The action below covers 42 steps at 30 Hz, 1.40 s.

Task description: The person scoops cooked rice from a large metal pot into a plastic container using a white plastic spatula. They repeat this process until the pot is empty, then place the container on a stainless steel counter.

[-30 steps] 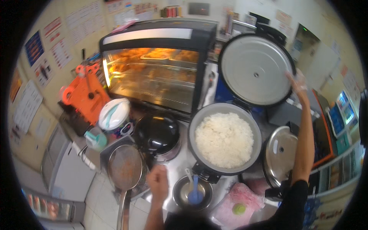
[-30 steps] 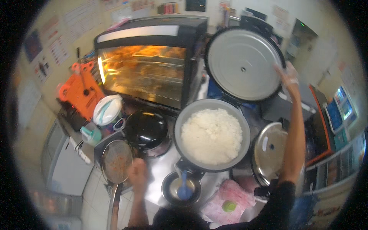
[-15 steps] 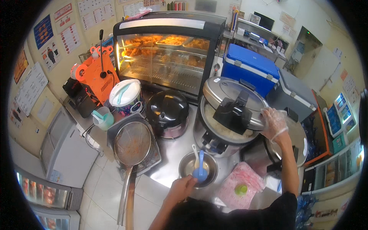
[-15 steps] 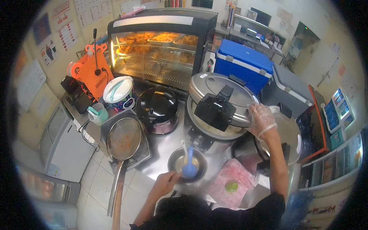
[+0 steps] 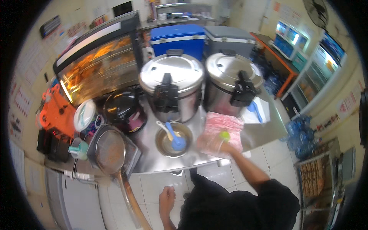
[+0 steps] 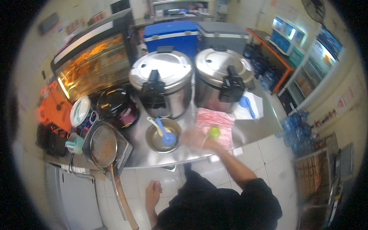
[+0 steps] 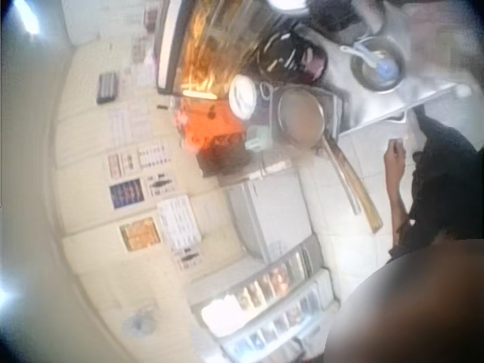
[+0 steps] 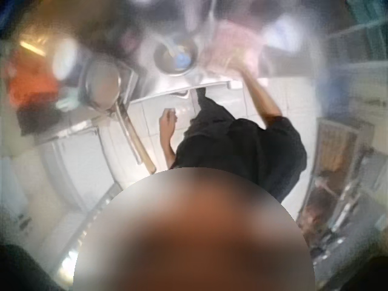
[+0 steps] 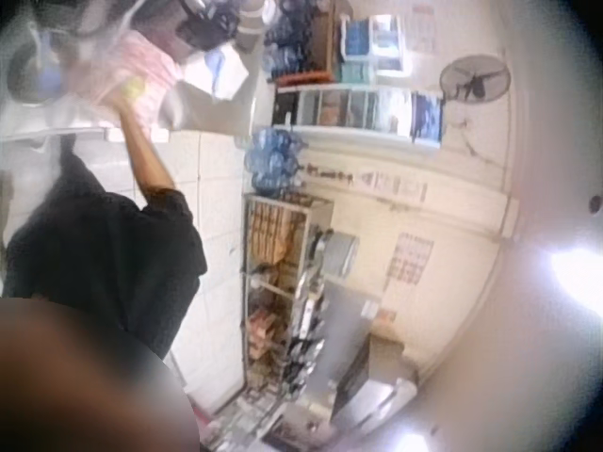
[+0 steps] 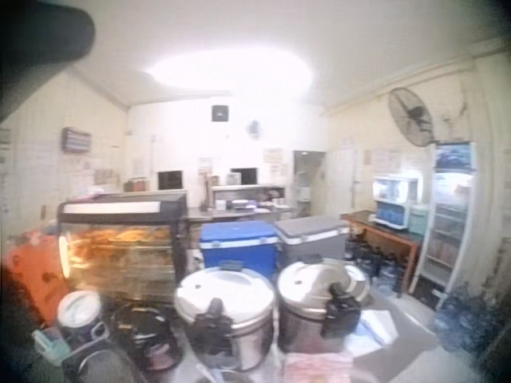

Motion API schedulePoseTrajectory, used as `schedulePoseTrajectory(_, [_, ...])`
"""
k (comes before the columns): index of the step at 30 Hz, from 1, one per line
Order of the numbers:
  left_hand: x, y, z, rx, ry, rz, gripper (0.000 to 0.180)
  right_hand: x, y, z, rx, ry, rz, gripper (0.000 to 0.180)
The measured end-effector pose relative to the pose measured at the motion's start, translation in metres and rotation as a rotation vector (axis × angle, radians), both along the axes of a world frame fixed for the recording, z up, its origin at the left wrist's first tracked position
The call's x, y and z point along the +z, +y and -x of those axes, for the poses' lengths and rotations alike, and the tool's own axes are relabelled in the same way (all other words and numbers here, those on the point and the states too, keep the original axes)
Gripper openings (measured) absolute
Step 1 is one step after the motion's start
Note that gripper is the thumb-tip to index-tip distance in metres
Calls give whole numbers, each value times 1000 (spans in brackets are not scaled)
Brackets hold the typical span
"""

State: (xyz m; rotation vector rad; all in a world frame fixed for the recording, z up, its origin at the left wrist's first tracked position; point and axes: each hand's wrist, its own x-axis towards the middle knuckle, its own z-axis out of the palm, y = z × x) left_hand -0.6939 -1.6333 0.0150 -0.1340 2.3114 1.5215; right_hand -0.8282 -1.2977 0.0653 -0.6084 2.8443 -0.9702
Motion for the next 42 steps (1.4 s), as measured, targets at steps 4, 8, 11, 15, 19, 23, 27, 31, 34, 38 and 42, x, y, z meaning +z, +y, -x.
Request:
schedulePoseTrajectory(4, [-16,21,-15,-262,-17,113,30,-78,-21,-116,193,-573,23,31])
schedulePoseTrajectory(8, [-8,60,-14,-466,53,150,29,-105,-26,-177,62,-615,134,34])
schedulePoseTrajectory(11, [-1,100,-11,-590,119,295,28,-120,-14,-181,198,-139,-50,33])
schedulePoseTrajectory(15, [-8,168,-14,-705,102,377,29,-131,38,-176,-45,-304,242,32])
schedulePoseTrajectory(19, [-23,267,-37,-824,91,453,29,-147,136,-207,-237,-120,564,34])
schedulePoseTrajectory(23, [-37,392,-80,-970,-30,549,34,-225,267,-278,-467,-309,668,31])
schedulePoseTrajectory(27, [-49,485,-127,-1110,-251,481,31,-353,372,-349,-886,-412,875,23])
schedulePoseTrajectory(31, [-98,516,-140,-1173,-460,551,31,-465,349,-395,-1412,-652,1378,29])
schedulePoseTrajectory(34, [-176,506,-130,-1239,-445,696,33,-522,280,-423,-1469,-916,1439,31])
schedulePoseTrajectory(38, [-331,482,-85,-1089,-259,323,16,-570,223,-441,-1254,-432,934,18])
schedulePoseTrajectory(42, [-471,457,-30,-743,-243,358,19,-589,198,-440,-1747,-725,1882,13])
